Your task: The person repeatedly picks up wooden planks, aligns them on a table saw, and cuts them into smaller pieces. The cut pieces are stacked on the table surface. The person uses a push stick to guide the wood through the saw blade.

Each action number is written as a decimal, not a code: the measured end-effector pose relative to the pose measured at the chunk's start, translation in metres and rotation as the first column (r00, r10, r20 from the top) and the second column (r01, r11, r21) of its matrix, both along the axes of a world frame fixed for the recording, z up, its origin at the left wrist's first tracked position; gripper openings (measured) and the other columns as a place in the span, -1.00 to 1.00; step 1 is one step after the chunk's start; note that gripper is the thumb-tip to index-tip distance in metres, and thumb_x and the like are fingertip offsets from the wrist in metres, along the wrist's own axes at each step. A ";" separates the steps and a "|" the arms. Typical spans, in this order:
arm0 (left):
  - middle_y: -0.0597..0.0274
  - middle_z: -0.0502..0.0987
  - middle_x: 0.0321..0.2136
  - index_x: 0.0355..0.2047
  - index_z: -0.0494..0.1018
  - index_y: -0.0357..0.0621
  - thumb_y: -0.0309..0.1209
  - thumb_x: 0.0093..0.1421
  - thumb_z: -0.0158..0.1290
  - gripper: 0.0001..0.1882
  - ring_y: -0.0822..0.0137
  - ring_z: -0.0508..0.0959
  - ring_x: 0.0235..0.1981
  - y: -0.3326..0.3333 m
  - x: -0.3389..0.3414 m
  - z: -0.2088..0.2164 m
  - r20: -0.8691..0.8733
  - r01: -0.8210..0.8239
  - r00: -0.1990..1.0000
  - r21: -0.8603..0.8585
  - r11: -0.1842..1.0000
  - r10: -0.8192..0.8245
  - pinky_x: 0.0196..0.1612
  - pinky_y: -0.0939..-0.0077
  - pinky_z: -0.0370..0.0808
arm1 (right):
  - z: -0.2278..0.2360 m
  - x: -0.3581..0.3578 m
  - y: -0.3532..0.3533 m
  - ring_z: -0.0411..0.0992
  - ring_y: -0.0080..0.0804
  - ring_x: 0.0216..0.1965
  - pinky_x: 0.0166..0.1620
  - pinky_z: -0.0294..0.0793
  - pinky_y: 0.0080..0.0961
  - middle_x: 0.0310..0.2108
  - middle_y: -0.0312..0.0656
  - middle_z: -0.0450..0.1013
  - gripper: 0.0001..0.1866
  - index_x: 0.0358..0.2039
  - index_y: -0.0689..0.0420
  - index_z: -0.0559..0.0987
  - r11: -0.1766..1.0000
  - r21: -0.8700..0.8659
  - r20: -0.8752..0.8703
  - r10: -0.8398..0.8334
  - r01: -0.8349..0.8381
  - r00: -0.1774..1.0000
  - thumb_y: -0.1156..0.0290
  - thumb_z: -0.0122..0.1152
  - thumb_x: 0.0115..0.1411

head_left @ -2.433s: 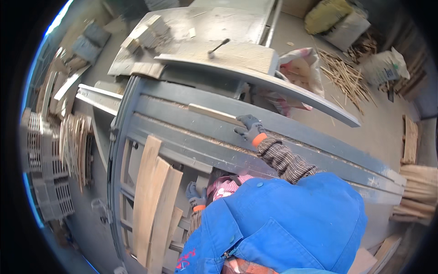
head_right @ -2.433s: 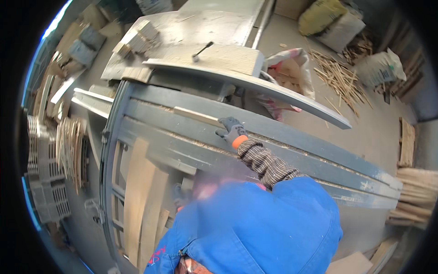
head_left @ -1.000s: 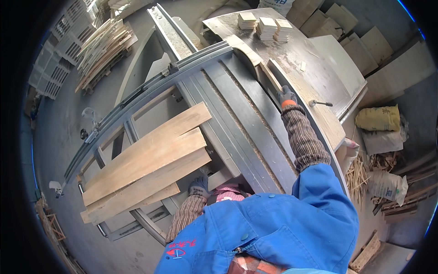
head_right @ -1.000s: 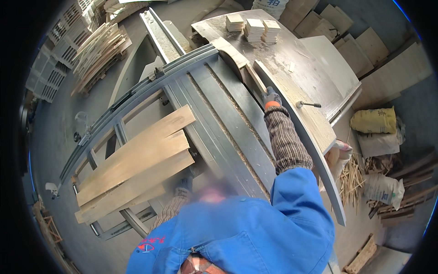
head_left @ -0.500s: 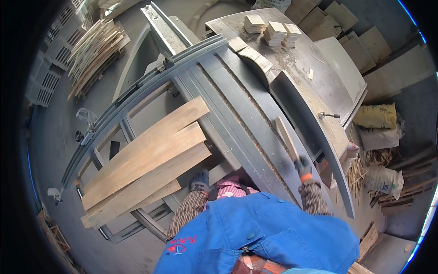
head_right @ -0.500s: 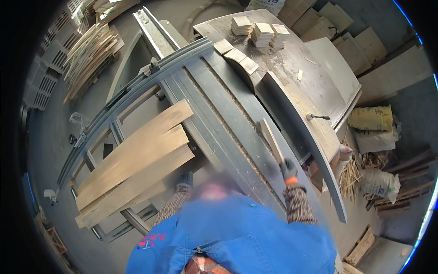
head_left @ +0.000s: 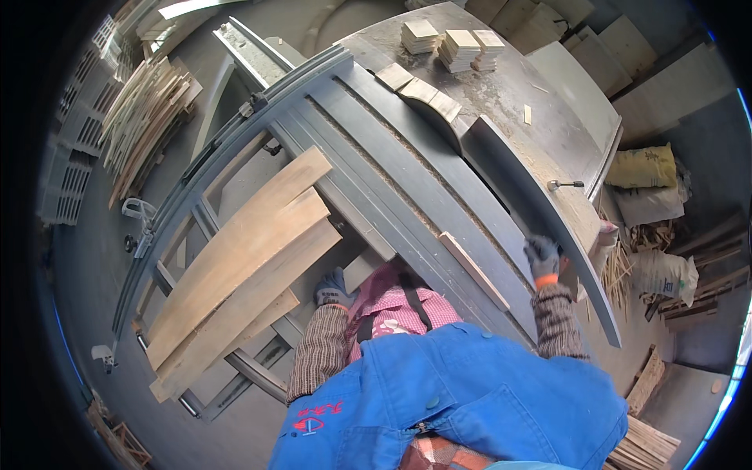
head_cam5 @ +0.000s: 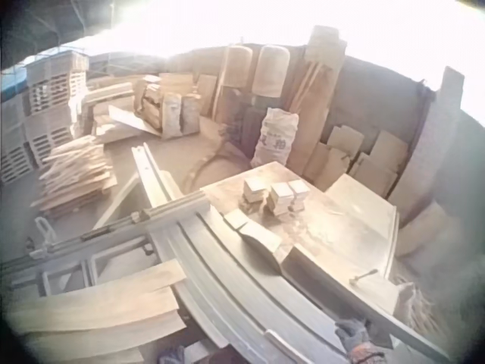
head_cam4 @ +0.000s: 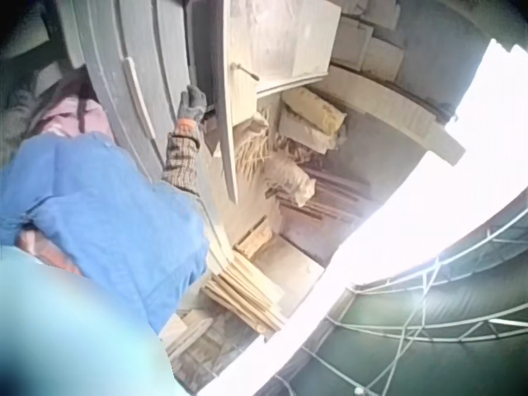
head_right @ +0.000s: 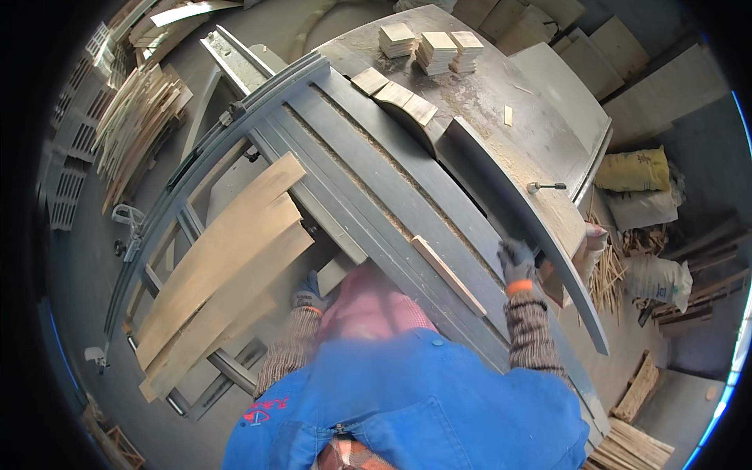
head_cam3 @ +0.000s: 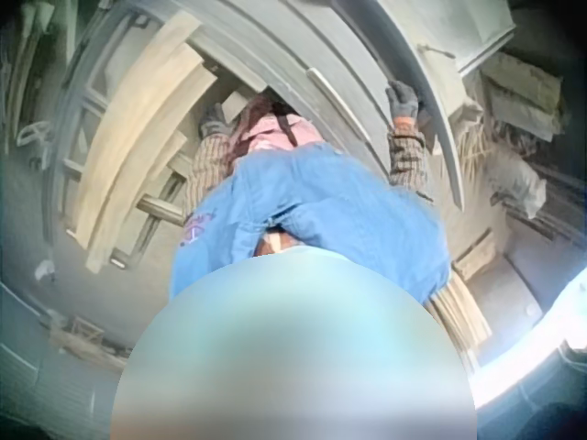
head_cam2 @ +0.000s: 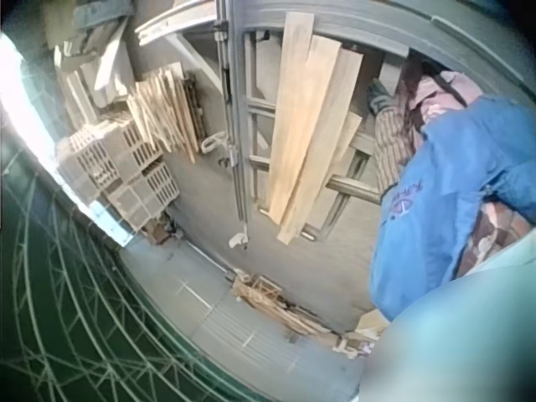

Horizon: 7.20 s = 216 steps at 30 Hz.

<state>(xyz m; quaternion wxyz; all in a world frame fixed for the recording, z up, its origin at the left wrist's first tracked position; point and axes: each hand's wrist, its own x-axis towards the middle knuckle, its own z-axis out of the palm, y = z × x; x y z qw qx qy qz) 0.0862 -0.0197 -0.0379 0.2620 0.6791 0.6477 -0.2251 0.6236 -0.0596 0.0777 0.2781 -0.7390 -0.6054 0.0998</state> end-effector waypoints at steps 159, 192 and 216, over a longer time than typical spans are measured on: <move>-0.04 0.50 -0.09 0.07 0.33 -0.01 0.26 -0.10 0.24 -0.14 0.00 0.53 -0.03 0.046 0.015 -0.017 0.015 -0.203 0.978 -0.118 0.972 0.206 0.03 0.03 0.44 | 0.011 -0.183 0.610 0.26 0.01 0.30 0.30 0.28 -0.14 0.24 0.06 0.32 0.14 0.41 -0.09 0.19 0.826 -0.557 0.370 0.340 -0.087 0.864 -0.28 0.44 -0.12; -0.07 0.34 0.25 0.32 0.19 -0.10 0.14 -0.08 0.33 0.05 0.03 0.35 0.28 -0.020 0.006 -0.008 0.106 -0.263 0.961 0.078 0.962 0.254 0.30 0.16 0.33 | 0.036 0.000 0.124 0.53 -0.46 -0.25 -0.14 0.52 -0.47 -0.32 -0.18 0.61 -0.86 -0.25 0.18 0.67 0.934 0.297 -0.417 -0.059 0.197 0.907 0.39 0.33 0.25; -0.04 0.37 0.23 0.30 0.16 -0.07 0.09 -0.04 0.35 0.00 0.04 0.38 0.27 -0.095 0.013 0.042 0.057 -0.247 0.966 -0.084 0.965 0.252 0.27 0.14 0.38 | -0.088 -0.092 -0.199 0.46 -0.03 -0.14 -0.02 0.45 -0.13 -0.23 -0.10 0.54 -0.78 -0.21 0.01 0.64 0.999 0.042 0.262 -0.003 -0.008 0.965 0.28 0.25 0.13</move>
